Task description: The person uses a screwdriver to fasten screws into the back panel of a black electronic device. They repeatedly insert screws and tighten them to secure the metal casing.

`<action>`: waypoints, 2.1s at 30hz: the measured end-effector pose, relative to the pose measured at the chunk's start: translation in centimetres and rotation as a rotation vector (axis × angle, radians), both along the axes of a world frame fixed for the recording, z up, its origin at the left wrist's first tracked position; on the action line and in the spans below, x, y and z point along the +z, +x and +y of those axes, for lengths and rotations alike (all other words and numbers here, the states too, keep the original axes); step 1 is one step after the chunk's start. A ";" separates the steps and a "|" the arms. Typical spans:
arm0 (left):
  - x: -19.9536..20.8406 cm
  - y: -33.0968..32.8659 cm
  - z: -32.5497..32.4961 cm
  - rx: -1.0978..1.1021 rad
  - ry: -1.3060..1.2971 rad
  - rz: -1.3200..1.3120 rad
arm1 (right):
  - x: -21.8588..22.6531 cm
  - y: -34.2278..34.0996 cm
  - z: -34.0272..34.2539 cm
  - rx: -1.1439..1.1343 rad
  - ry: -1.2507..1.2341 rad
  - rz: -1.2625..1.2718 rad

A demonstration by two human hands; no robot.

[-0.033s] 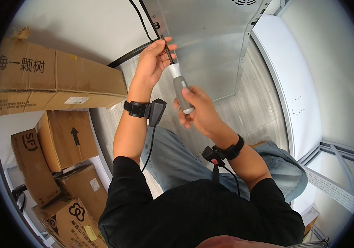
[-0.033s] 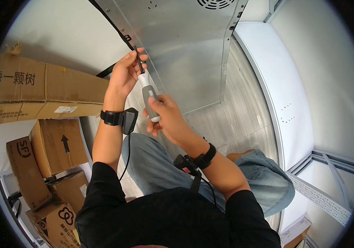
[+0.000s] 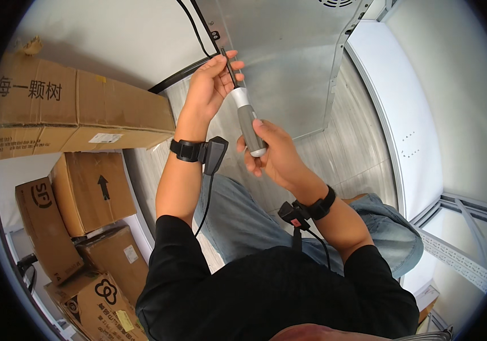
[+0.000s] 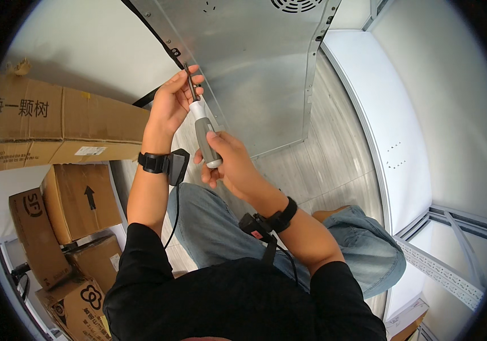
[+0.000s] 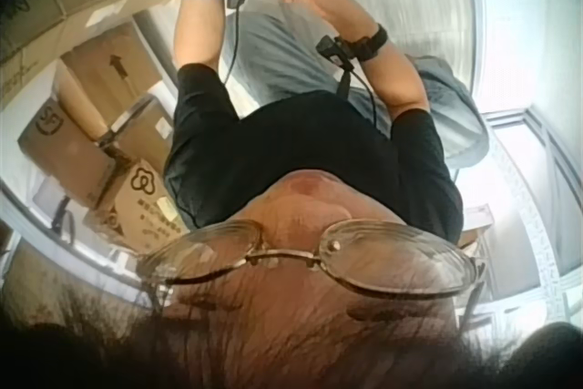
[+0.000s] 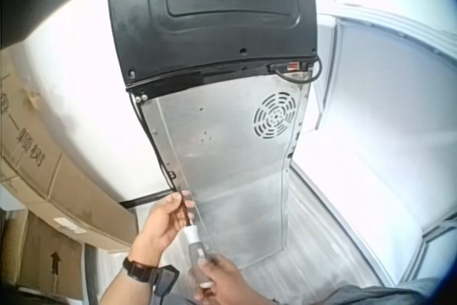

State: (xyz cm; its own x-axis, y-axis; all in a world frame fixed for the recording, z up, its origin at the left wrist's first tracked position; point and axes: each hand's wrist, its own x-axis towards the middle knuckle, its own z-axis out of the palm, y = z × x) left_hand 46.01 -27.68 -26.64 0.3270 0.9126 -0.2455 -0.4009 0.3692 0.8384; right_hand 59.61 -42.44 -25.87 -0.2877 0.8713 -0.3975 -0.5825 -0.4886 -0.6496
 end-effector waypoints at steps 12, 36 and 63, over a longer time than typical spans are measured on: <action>-0.4 0.5 0.2 0.094 0.020 0.156 | -0.6 -0.3 -0.1 0.003 0.105 -0.403; -1.7 7.2 -3.9 -0.048 0.092 0.164 | 0.7 11.4 -0.9 0.231 -0.013 -0.506; -21.4 63.8 -19.8 -0.979 0.461 0.573 | -16.6 65.0 -27.6 -0.898 -0.174 -0.683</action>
